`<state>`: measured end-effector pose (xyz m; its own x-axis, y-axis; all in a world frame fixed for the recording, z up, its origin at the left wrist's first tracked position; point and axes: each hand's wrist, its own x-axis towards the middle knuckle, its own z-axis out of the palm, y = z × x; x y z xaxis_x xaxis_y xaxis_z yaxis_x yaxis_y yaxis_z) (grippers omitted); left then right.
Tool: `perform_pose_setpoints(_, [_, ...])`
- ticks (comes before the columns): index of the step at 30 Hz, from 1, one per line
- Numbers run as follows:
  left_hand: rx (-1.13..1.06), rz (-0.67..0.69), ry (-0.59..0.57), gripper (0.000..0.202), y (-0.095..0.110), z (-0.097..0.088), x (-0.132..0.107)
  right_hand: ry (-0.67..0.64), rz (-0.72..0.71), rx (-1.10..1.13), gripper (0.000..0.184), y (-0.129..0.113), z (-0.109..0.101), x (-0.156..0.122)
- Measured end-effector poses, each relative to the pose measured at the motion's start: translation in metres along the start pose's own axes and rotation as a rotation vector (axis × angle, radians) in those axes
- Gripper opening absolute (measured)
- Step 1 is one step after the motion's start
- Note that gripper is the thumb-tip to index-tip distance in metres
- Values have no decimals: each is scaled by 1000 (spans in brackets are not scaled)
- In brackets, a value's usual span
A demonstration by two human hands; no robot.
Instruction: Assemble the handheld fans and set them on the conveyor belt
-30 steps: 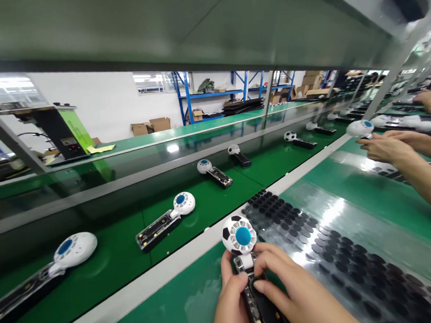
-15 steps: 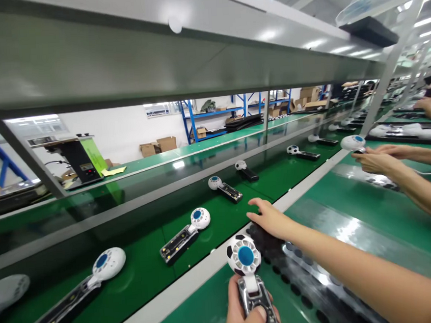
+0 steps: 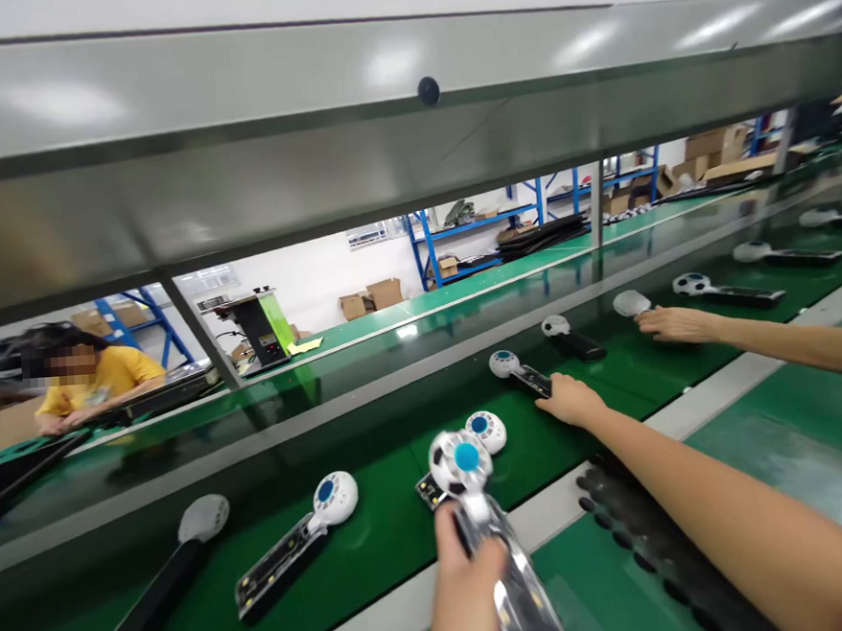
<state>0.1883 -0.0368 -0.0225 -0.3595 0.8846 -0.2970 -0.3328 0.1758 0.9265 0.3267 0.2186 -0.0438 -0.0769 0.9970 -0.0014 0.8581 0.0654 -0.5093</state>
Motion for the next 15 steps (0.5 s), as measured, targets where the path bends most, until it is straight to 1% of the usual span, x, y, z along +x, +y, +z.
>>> perform_pose_setpoints(2, [121,48,66,28,35,-18,21,-43,16,58,29,0,-4,-5])
perform_pose_setpoints(4, [205,65,108,24,59,-38,49,-87,17,140,28,0,-9,-18])
perform_pose_setpoints(6, [330,62,155,21,72,-60,78,-122,-9,239,28,-1,-14,-38])
perform_pose_setpoints(8, [433,86,181,23,76,-77,101,-137,-54,336,28,-1,-21,-65])
perform_pose_setpoints(9, [462,111,184,23,75,-81,109,-139,-78,376,28,-1,-25,-81])
perform_pose_setpoints(10, [473,143,178,23,74,-83,114,-140,-102,411,29,-1,-29,-97])
perform_pose_setpoints(11, [467,183,167,24,73,-80,114,-142,-124,440,30,-2,-33,-115])
perform_pose_setpoints(12, [447,226,153,26,70,-74,111,-146,-143,464,31,-3,-37,-133])
perform_pose_setpoints(13, [413,270,134,27,67,-64,104,-150,-158,483,33,-4,-41,-151])
perform_pose_setpoints(15, [317,325,70,28,58,-33,77,-165,-171,509,37,-9,-47,-186])
